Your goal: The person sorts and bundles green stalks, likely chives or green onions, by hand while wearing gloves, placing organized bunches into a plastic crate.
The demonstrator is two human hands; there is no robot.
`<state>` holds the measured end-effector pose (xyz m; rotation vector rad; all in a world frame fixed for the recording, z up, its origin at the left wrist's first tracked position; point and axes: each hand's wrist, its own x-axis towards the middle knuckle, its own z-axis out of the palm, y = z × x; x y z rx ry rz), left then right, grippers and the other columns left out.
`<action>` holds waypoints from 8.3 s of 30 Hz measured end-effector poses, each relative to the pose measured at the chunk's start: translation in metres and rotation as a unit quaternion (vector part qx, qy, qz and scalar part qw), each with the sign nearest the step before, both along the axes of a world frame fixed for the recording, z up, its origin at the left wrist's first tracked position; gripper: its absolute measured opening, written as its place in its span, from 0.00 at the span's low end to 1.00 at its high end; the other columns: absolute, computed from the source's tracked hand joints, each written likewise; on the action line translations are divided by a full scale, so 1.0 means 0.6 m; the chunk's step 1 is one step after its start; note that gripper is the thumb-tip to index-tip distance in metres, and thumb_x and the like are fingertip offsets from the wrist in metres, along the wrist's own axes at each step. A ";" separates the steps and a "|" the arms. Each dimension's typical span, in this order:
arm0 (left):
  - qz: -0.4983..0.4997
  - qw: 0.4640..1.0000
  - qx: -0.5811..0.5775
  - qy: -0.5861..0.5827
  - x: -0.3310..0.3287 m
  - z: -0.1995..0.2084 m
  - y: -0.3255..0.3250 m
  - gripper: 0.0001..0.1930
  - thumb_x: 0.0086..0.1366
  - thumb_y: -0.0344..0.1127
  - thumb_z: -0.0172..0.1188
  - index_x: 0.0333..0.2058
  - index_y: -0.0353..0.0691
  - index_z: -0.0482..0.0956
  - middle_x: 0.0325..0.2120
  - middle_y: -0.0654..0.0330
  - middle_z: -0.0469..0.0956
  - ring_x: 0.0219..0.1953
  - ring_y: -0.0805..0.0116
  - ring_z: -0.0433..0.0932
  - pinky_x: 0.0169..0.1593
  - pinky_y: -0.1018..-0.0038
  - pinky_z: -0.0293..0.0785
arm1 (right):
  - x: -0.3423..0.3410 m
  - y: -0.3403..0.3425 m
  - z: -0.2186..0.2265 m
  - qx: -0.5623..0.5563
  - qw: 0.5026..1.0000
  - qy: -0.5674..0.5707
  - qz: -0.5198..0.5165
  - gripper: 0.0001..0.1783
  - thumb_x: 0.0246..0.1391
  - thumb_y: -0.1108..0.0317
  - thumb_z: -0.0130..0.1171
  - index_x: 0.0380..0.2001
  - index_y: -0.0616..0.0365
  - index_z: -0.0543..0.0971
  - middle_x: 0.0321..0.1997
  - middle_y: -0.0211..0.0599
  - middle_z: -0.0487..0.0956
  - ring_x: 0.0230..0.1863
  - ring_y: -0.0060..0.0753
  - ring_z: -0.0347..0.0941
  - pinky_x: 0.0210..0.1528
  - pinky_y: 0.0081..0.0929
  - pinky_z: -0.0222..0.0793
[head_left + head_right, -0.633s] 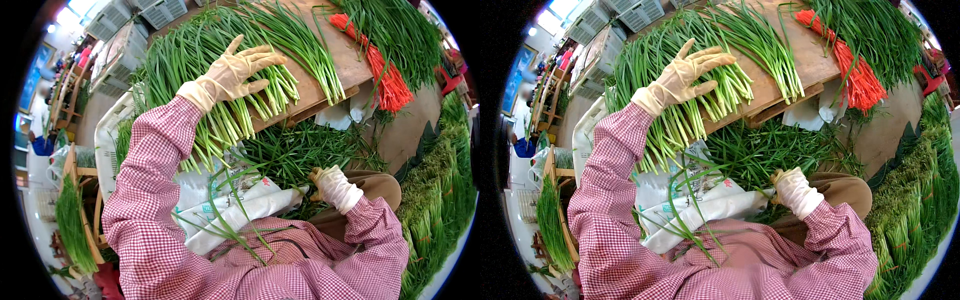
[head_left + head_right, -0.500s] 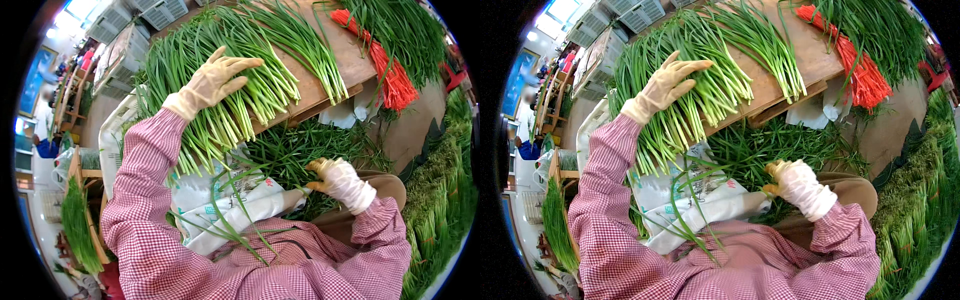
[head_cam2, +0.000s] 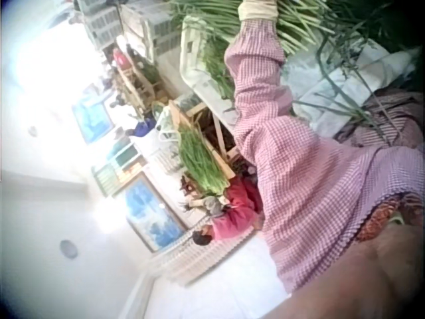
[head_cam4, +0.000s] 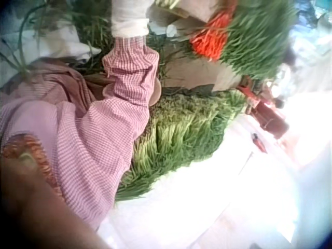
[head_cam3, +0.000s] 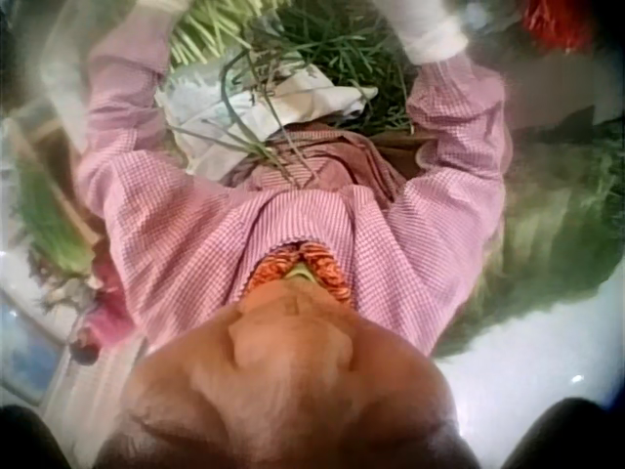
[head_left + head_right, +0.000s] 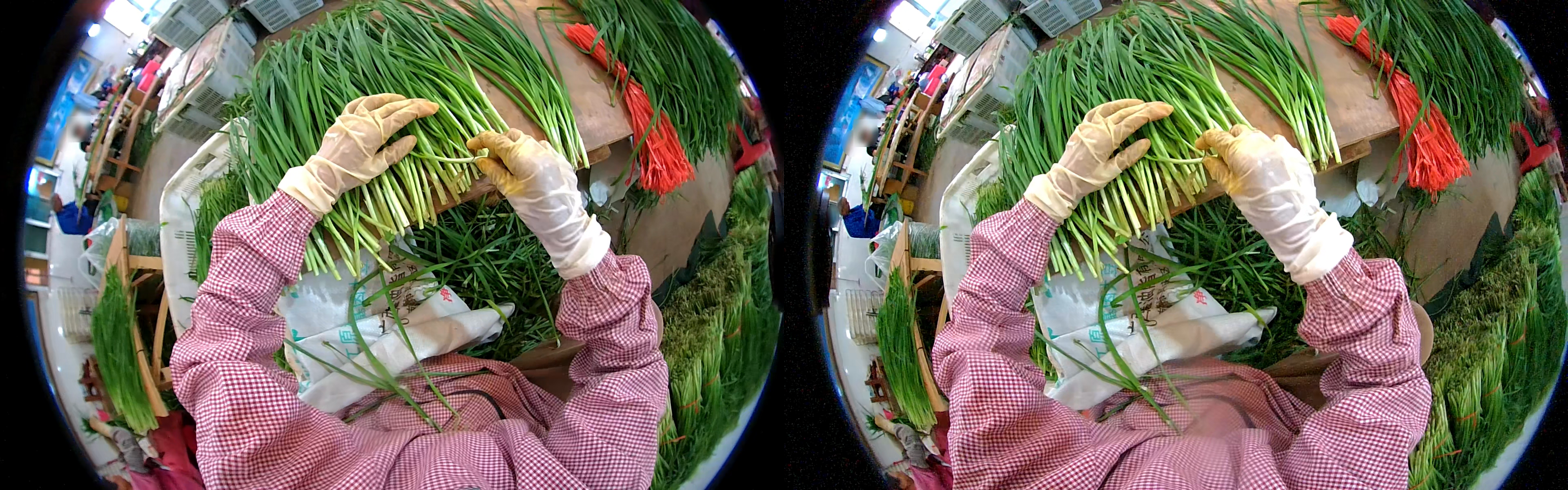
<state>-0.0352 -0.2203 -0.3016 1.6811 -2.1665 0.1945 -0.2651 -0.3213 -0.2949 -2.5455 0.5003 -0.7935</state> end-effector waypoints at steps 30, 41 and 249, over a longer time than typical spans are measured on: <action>0.016 0.999 0.047 0.018 -0.006 -0.020 -0.008 0.22 0.62 0.36 0.46 0.56 0.57 0.65 0.60 0.66 0.62 0.63 0.67 0.58 0.65 0.56 0.42 | -0.148 0.119 0.003 0.291 0.767 0.427 0.380 0.11 0.52 0.63 0.55 0.35 0.58 0.78 0.31 0.38 0.80 0.29 0.38 0.77 0.30 0.28 0.73; 0.004 0.998 0.054 0.020 0.005 -0.015 0.004 0.16 0.63 0.37 0.46 0.50 0.55 0.70 0.59 0.65 0.62 0.63 0.66 0.57 0.65 0.58 0.42 | 0.025 0.003 -0.001 -0.106 0.994 0.037 -0.001 0.07 0.50 0.65 0.57 0.34 0.49 0.77 0.24 0.36 0.76 0.22 0.42 0.73 0.25 0.34 0.68; 0.469 0.761 -0.017 0.448 -0.002 -0.055 0.398 0.21 0.66 0.45 0.51 0.52 0.39 0.69 0.46 0.62 0.73 0.47 0.74 0.69 0.52 0.79 0.64 | 0.012 -0.028 -0.009 0.081 0.994 0.033 -0.072 0.28 0.56 0.49 0.52 0.48 0.62 0.73 0.47 0.46 0.75 0.48 0.40 0.71 0.52 0.28 0.64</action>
